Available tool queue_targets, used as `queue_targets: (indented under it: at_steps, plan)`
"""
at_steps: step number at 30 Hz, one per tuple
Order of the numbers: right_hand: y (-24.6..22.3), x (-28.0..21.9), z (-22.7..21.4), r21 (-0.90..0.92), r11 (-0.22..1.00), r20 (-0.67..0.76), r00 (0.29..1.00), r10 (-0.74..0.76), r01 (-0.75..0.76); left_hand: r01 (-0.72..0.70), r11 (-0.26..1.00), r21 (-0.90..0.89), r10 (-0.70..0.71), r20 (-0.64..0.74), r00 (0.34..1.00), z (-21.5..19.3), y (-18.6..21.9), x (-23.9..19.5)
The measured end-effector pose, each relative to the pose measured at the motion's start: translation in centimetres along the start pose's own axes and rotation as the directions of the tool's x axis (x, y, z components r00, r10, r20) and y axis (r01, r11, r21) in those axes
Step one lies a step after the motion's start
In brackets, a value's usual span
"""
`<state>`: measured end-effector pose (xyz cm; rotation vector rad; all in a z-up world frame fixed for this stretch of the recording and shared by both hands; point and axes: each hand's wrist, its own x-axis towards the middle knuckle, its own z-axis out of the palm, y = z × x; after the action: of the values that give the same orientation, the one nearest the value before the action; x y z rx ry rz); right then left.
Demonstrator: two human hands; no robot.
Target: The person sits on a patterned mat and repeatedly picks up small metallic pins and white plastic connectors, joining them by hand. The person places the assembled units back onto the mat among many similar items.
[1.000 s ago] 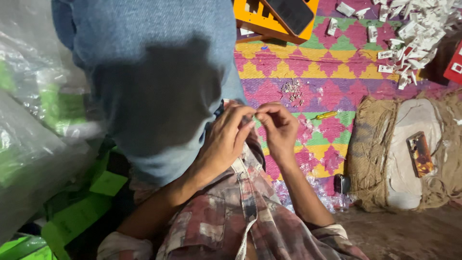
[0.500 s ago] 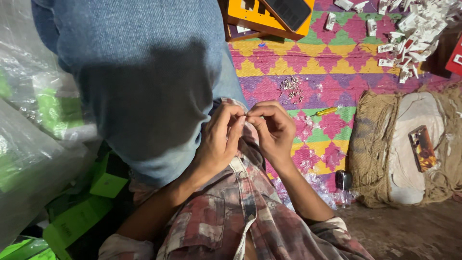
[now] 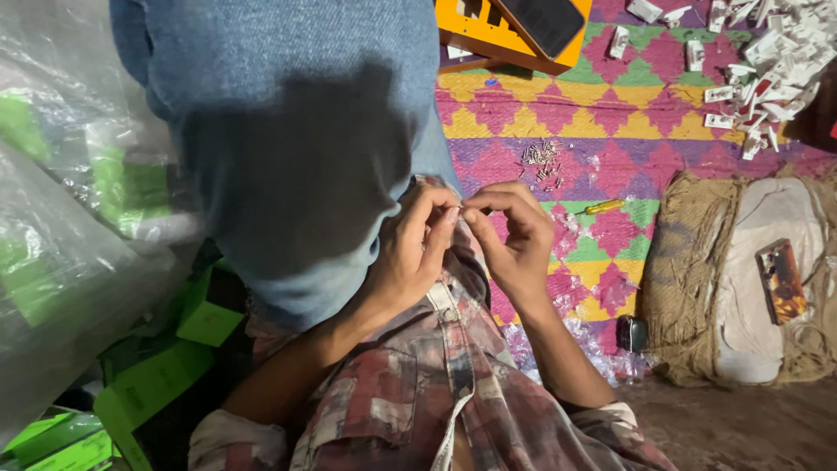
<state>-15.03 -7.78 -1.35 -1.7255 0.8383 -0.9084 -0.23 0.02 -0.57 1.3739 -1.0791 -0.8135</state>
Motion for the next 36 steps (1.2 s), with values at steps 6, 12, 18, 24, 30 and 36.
queue_targets:
  at_steps: [6, 12, 18, 24, 30, 36]
  plan:
    - [-0.8, -0.1, 0.5, 0.114, 0.992, -0.013, 0.998, -0.058, 0.059, 0.010, 1.000, -0.026, -0.010, 0.001, 1.000, 0.0, -0.1, -0.1]
    - [-1.3, 0.1, 0.4, -0.016, 0.999, 0.013, 0.999, 0.036, -0.036, -0.024, 0.999, -0.028, 0.024, -0.019, 1.000, 0.2, -0.3, -0.1]
    - [-1.3, 0.0, 0.6, 0.122, 0.993, -0.020, 1.000, 0.002, 0.000, 0.001, 0.999, -0.053, -0.002, -0.013, 1.000, 0.2, -0.5, -0.2]
    - [-1.2, -0.1, 0.6, 0.014, 0.999, 0.007, 0.999, 0.047, -0.047, -0.028, 0.998, -0.051, 0.027, -0.034, 0.999, 0.3, -0.5, -0.3]
    - [-1.2, 0.0, 0.5, 0.086, 0.996, -0.027, 1.000, -0.008, 0.010, 0.048, 0.997, -0.069, -0.048, 0.000, 0.999, 0.2, -0.2, 0.0]
    - [-1.6, 0.3, 0.4, -0.117, 0.993, 0.000, 1.000, -0.008, 0.007, 0.026, 0.998, -0.050, -0.027, -0.014, 1.000, 0.2, -0.1, 0.0]
